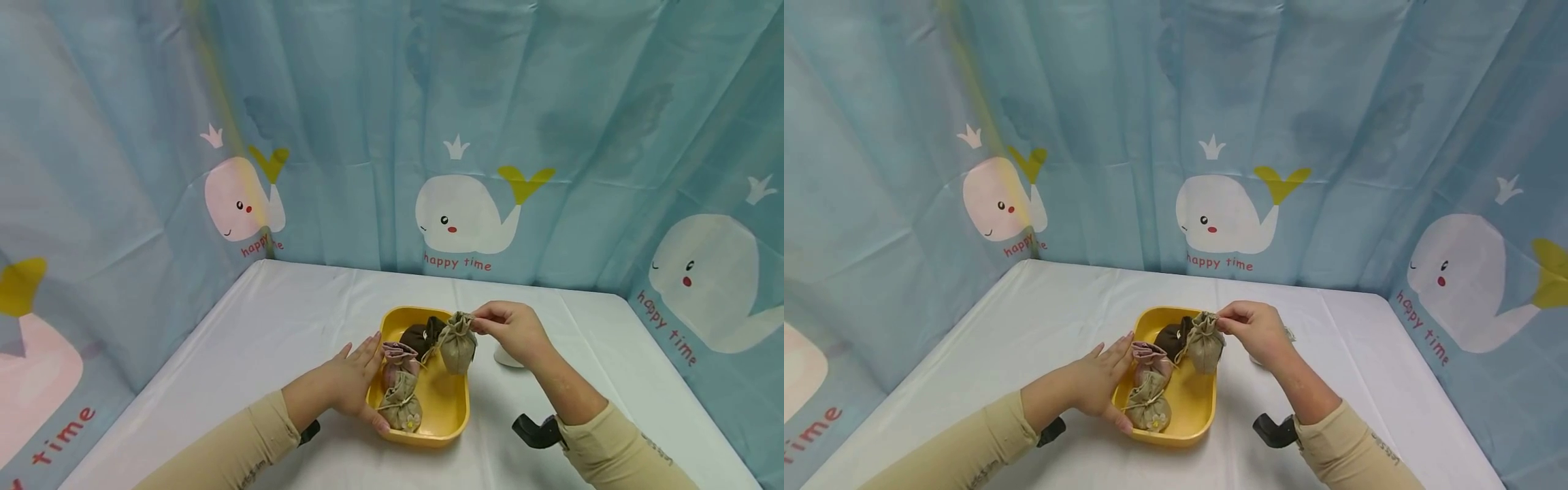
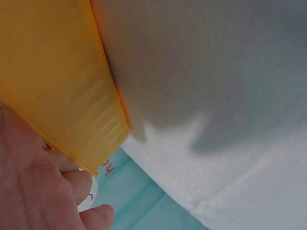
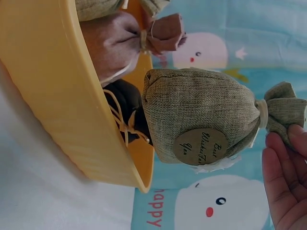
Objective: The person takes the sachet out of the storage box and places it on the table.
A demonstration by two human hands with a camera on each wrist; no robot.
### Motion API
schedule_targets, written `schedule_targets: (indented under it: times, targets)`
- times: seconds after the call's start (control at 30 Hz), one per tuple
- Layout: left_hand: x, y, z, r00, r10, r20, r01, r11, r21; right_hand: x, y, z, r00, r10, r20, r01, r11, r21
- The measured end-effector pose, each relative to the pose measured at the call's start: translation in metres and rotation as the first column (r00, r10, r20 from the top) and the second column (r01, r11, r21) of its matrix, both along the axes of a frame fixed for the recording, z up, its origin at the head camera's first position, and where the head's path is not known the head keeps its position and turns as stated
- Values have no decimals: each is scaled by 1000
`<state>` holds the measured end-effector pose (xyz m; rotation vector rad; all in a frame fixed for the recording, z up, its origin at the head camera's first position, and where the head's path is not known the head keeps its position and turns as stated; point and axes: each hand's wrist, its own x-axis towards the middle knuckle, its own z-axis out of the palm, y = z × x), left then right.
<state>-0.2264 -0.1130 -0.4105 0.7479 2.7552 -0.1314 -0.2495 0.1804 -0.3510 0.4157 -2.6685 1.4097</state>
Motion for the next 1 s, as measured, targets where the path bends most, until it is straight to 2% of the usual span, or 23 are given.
schedule_targets:
  times: [0.27, 0.8, 1.0]
  targets:
    - [0, 0, 0, 1000, -3, 3, 3, 1000, -4, 0, 3, 1, 1000, -12, 8, 12, 1000, -8]
    - [0, 1, 1, 1000, 0, 12, 0, 1000, 3, 3, 16, 6, 999, -22, -40, 21, 999, -24]
    - [0, 1, 2, 1000, 2, 15, -2, 1000, 7, 3, 26, 10, 997, -49, -57, 47, 998, -37]
